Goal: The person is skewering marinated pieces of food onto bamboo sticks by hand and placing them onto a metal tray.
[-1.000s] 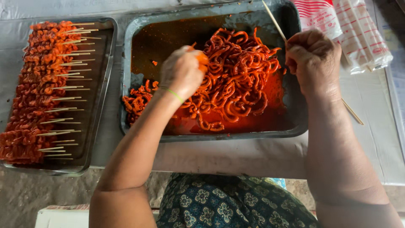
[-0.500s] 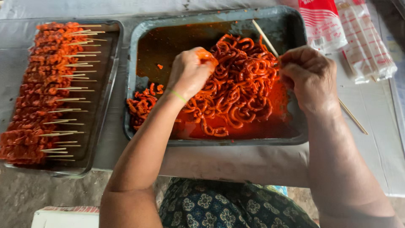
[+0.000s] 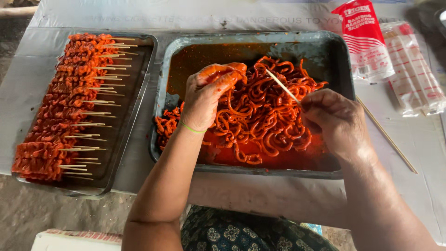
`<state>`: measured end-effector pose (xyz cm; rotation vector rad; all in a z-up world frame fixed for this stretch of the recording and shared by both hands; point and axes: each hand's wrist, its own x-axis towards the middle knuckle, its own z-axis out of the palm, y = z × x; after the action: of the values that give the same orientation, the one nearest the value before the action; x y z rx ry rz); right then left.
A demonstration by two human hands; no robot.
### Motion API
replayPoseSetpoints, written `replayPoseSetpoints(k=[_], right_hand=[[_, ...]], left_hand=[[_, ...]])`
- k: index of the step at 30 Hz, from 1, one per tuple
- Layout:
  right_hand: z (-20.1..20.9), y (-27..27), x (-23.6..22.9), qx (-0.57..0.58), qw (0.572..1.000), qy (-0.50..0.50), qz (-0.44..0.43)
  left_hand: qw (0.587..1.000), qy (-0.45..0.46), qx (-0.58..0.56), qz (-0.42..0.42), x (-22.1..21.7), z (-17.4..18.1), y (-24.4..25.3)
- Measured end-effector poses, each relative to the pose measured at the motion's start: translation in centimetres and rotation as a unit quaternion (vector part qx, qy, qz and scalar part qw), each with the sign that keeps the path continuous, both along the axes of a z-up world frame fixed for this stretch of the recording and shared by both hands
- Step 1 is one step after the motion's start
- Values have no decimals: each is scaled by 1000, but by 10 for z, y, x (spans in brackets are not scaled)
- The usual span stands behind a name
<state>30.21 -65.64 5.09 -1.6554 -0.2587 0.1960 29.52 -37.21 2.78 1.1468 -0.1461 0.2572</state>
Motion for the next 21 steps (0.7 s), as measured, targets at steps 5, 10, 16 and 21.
replayPoseSetpoints(k=[5,10,16,21], right_hand=[[0,4,-4,-53,998,-11,17],[-4,8,-8,-105,994,-24,18],[-1,11,-12,-172,984,-45,24],[2,11,-15,-168,981,-86,34]], left_hand=[[998,50,9,-30,-4,-3,7],[992,-18,123,-11,-15,-3,6],[992,-16,124,-20,-16,-2,3],[994,-6,-23,-104,-13,-4,11]])
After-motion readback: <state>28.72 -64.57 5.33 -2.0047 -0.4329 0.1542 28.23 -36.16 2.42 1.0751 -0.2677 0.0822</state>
